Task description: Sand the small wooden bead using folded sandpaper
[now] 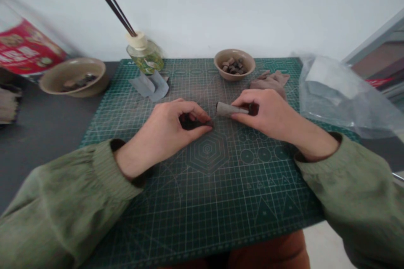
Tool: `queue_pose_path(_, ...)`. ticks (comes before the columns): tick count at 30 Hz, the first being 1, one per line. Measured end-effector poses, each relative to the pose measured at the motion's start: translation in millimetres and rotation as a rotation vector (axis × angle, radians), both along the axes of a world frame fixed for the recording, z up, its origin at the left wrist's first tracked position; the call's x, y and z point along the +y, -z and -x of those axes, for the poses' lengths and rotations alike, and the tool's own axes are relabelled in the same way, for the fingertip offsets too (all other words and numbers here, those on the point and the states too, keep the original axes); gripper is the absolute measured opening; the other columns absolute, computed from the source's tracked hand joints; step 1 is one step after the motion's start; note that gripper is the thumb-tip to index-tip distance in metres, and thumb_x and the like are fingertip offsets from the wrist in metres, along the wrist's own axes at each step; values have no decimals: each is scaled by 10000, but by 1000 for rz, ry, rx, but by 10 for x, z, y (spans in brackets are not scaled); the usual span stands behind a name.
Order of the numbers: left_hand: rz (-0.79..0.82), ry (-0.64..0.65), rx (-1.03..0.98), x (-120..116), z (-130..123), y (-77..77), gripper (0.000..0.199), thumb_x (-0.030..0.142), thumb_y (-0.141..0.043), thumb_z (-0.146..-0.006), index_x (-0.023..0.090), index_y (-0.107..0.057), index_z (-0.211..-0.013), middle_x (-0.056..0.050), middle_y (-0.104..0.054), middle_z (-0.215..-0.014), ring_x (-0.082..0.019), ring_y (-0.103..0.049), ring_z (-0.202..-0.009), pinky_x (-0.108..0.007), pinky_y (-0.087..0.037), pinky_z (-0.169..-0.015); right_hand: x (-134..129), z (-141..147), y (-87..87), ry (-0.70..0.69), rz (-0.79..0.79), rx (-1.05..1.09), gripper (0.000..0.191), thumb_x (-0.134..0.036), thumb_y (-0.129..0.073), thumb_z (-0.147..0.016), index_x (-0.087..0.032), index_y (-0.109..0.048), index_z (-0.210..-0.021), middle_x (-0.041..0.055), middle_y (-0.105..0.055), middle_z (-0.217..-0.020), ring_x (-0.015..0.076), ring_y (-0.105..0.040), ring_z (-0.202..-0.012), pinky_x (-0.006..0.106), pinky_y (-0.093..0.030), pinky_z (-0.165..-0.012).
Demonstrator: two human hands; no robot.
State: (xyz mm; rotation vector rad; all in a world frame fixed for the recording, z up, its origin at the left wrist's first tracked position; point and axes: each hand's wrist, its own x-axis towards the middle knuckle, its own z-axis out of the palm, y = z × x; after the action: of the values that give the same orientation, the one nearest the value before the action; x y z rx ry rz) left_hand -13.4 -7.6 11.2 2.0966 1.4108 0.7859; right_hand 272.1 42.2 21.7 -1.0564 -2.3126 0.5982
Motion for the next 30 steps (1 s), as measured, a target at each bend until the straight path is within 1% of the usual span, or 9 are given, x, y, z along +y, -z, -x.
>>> queue_pose_path(2,8,-1,1,-13,-20,-5,152,410,-904,-925,294,-897,-1022,4,-851,-967,-199,-762,-857,-362,-558,-796,-25,37,-13,-9,129,62,115,-275,-861,-991,-161,-849,-980,47,-828,-867,198,-713,-765,353,-508,-707)
queue_pose_path(5,3,14,2,-28,-52,-3,138,400,-901,-927,288,-887,-1007,7,-851,-956,-194,-761,-847,-351,-555,-790,-66,119,-13,-64,459,240,149,-254,-879,-955,-172,-792,-1045,43,-855,-924,196,-780,-793,318,-606,-714)
queue_pose_path(8,-11,24,9,-36,-73,4,109,378,-896,-925,284,-883,-979,8,-848,-927,-190,-754,-828,-342,-540,-777,-98,194,-2,-78,641,271,214,-245,-925,-914,-185,-748,-1018,22,-844,-838,171,-773,-675,258,-586,-568)
queue_pose_path(10,0,12,19,-35,-81,9,105,375,-893,-921,283,-887,-970,7,-855,-930,-188,-756,-818,-338,-529,-765,-113,229,-2,-44,657,235,196,-281,-906,-954,-182,-738,-964,24,-833,-787,149,-739,-578,231,-525,-464)
queue_pose_path(12,17,-4,25,-32,-87,12,117,384,-889,-916,279,-893,-967,3,-862,-937,-188,-758,-808,-339,-521,-753,-127,255,-6,-16,642,207,206,-325,-858,-1014,-179,-734,-939,40,-839,-787,141,-729,-531,221,-511,-425)
queue_pose_path(17,30,-24,16,-29,-103,13,136,401,-877,-910,266,-888,-931,-4,-864,-919,-190,-755,-777,-343,-517,-729,-166,302,5,14,610,189,200,-309,-829,-1023,-181,-708,-928,23,-810,-736,133,-713,-474,208,-504,-393)
queue_pose_path(21,60,-36,-10,-50,-117,7,138,397,-873,-900,260,-881,-905,-5,-880,-944,-194,-773,-786,-340,-530,-722,-185,321,44,11,570,177,231,-368,-806,-1033,-175,-727,-934,28,-810,-753,130,-714,-481,201,-494,-382)
queue_pose_path(26,52,-45,-2,-76,-130,15,132,377,-867,-894,265,-888,-961,5,-858,-879,-184,-747,-753,-332,-521,-705,-191,322,60,23,542,150,242,-349,-792,-1028,-176,-738,-868,17,-770,-690,129,-694,-480,200,-498,-383)
queue_pose_path(30,37,-43,6,-79,-121,20,140,377,-870,-904,277,-897,-998,11,-855,-895,-172,-733,-753,-324,-530,-731,-189,315,40,32,605,197,209,-316,-854,-997,-182,-721,-907,-1,-772,-682,127,-682,-454,201,-508,-372)
